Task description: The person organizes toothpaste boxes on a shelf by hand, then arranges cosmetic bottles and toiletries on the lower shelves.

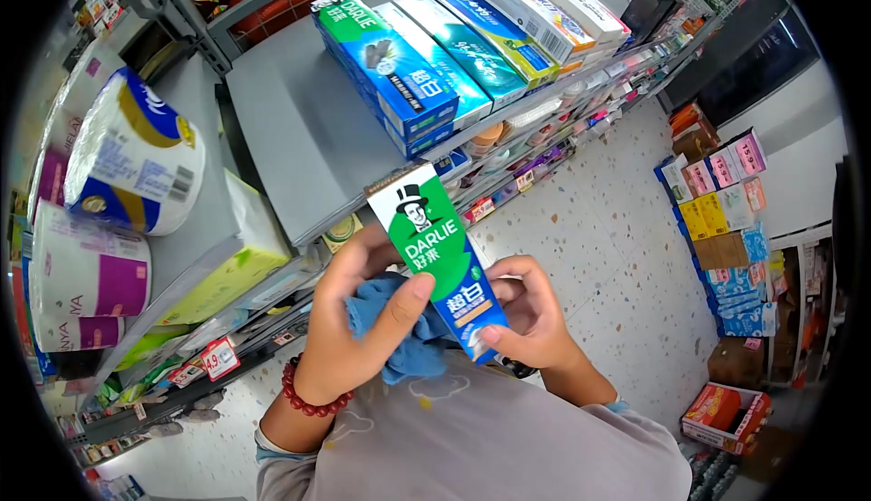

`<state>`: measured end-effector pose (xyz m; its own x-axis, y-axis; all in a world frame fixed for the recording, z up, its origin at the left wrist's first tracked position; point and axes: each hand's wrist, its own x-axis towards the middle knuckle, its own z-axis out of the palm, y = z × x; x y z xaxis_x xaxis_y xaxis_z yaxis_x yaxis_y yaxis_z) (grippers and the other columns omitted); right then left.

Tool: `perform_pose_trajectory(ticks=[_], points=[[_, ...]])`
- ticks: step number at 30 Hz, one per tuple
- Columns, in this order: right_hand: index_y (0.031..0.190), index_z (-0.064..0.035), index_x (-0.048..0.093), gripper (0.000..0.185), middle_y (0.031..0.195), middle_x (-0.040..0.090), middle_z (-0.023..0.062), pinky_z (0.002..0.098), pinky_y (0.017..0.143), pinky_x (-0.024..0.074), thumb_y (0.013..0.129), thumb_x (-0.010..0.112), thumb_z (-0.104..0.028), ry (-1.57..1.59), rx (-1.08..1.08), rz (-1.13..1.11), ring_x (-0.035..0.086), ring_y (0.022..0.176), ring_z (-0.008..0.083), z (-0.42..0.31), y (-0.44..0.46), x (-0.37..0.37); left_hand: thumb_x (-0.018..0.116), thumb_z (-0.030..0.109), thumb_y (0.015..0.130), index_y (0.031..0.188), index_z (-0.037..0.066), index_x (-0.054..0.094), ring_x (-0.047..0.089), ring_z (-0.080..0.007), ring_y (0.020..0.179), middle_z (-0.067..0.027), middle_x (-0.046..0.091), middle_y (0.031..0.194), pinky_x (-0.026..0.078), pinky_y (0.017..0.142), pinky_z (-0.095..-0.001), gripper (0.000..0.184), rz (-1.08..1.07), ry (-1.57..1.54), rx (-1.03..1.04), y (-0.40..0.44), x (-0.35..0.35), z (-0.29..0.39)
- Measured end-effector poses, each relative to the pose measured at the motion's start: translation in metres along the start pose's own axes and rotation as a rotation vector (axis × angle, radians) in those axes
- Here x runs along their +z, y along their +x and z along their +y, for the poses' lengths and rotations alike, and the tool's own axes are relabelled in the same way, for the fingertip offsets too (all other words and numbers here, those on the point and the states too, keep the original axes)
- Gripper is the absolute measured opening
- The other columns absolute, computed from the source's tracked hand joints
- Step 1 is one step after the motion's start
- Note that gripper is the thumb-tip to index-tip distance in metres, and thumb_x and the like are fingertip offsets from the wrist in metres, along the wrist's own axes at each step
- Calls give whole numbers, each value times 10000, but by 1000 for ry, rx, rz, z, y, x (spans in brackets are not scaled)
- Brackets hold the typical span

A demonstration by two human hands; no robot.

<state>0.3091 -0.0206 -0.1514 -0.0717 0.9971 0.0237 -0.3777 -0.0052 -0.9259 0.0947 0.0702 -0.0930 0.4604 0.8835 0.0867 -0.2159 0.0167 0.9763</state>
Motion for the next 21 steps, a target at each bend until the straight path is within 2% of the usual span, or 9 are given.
perform_pose_trajectory(ticks=[4,5,8,9,12,13,17,20,21], points=[[1500,-47,390,707,1082,689,87,366,962,534,927,802,-56,-75,124,-161,676,1026,151,-15,12,-12,720,109,1023,1457,-86,504,651,-201,1192,-160,688,1292,505,1038,-352,523,84,10,-98,9,6,-1],[1576,-49,324,815,1085,687,85,383,980,526,919,805,-53,-75,159,-201,676,1041,161,-18,15,-17,719,108,1024,1455,-86,506,655,-193,1183,-159,697,1272,508,1030,-343,519,118,-18,-115,9,7,0],[1622,-49,267,891,1072,691,82,395,987,525,915,809,-54,-59,137,-327,677,1056,173,-28,26,-26,717,119,1026,1448,-85,513,665,-172,1157,-163,712,1235,518,1007,-316,511,231,-6,-131,8,14,8],[1655,-57,216,992,1161,673,117,406,980,530,885,842,-44,-75,121,-408,670,1097,198,-30,29,-31,713,124,1029,1444,-83,517,665,-169,1155,-166,709,1242,517,1008,-313,503,252,-30,-142,8,13,9],[1659,-67,205,1042,1290,629,156,440,1011,535,860,872,-36,-189,-15,-465,658,1178,241,-37,33,-25,702,146,1037,1441,-79,518,660,-169,1160,-172,697,1262,513,1015,-315,497,319,-46,-116,3,15,10],[1655,-58,260,1045,1436,570,181,466,1061,533,835,908,-54,-212,-95,-486,629,1280,280,-31,31,-27,698,152,1039,1443,-80,515,659,-172,1164,-173,693,1269,511,1018,-317,500,359,7,-66,-2,17,12],[1616,-38,403,933,1547,533,181,451,1095,533,840,919,-96,-233,-9,-549,601,1350,278,-36,40,-20,664,177,1057,1510,-92,456,638,-190,1221,-183,659,1336,496,1055,-340,566,460,51,-1,-12,18,21],[1625,-43,387,915,1542,532,188,422,1085,543,867,896,-96,-230,-101,-472,601,1350,268,-28,50,-3,645,153,1062,1574,-111,374,620,-216,1286,-215,623,1414,485,1095,-372,637,519,66,-21,-11,13,25],[1625,-37,384,874,1494,567,202,394,963,600,898,867,-93,-218,-167,-435,687,1207,256,-25,56,7,658,118,1051,1584,-111,356,619,-236,1294,-229,621,1416,485,1095,-377,654,507,124,-3,-13,14,25]])
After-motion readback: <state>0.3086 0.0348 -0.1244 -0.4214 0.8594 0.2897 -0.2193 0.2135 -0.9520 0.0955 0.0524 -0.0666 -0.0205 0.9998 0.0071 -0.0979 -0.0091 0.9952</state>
